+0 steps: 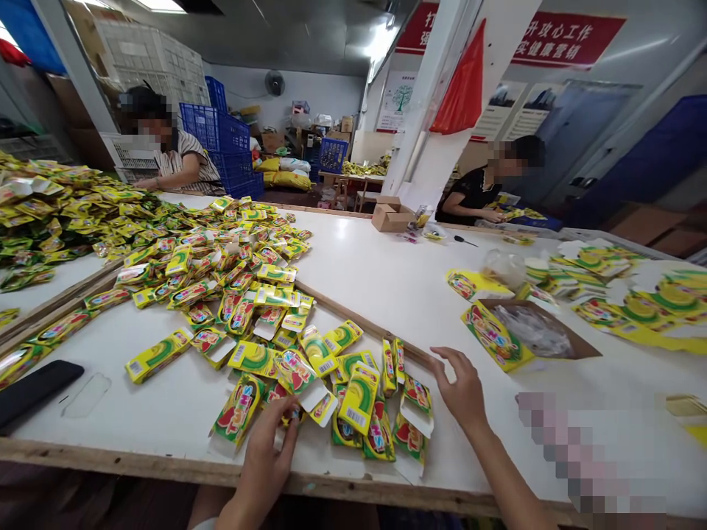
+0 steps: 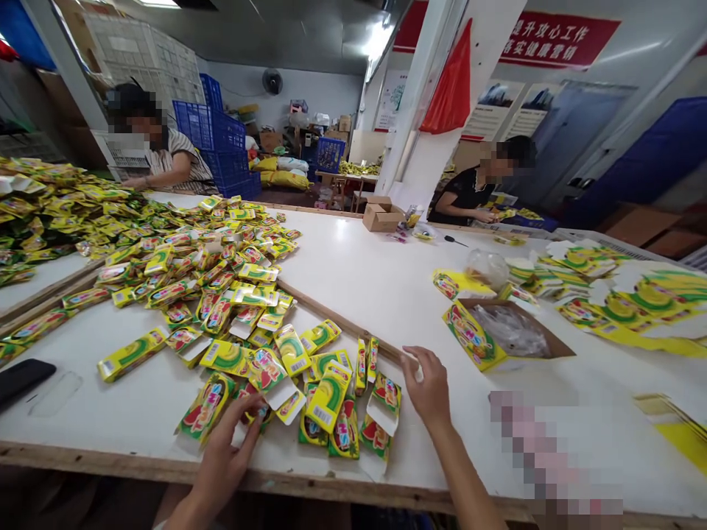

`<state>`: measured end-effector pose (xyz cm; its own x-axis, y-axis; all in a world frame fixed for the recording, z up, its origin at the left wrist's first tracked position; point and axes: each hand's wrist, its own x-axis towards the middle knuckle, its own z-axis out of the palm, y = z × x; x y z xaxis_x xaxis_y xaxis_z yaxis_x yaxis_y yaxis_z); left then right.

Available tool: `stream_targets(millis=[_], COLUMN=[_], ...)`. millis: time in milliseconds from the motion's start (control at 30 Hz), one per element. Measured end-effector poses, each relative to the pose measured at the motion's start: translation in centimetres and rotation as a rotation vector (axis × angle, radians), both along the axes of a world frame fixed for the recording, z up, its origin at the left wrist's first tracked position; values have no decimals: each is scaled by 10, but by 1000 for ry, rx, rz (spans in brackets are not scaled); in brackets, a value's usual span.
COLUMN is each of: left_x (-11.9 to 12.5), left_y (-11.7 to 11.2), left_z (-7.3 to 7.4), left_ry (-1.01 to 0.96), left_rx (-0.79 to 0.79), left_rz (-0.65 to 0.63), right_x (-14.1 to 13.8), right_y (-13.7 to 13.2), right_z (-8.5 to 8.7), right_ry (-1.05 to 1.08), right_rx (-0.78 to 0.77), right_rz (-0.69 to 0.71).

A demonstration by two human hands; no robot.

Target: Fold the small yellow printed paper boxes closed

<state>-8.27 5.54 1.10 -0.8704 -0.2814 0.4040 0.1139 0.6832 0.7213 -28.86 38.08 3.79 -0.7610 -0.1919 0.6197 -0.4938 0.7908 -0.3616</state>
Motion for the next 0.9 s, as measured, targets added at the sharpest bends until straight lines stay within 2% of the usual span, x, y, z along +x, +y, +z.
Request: stream_targets(millis=[100, 200, 333, 467, 667, 767, 900], left_x=[-8, -27, -59, -74, -70, -58, -34], left_y=[-3, -12, -28, -41, -46, -34, -2], left_z=[5, 18, 30, 37, 60, 73, 81], left_ry=[42, -40, -166, -156, -60, -4, -26], left_rx=[-221, -390, -411, -319, -93, 54, 312], left_rz=[-4, -159, -360, -385, -395, -302, -204], right_x=[48, 92, 128, 143, 158, 166, 173], right_y=[-12, -35, -76, -120, -168, -183, -202], right_z=[14, 17, 7, -2, -2, 2, 2], right_ry=[-6, -14, -70, -93, -165, -163, -179], right_rx=[-99, -198, -313, -403, -488, -502, -501], right_rz=[88, 124, 191, 265, 397, 387, 357])
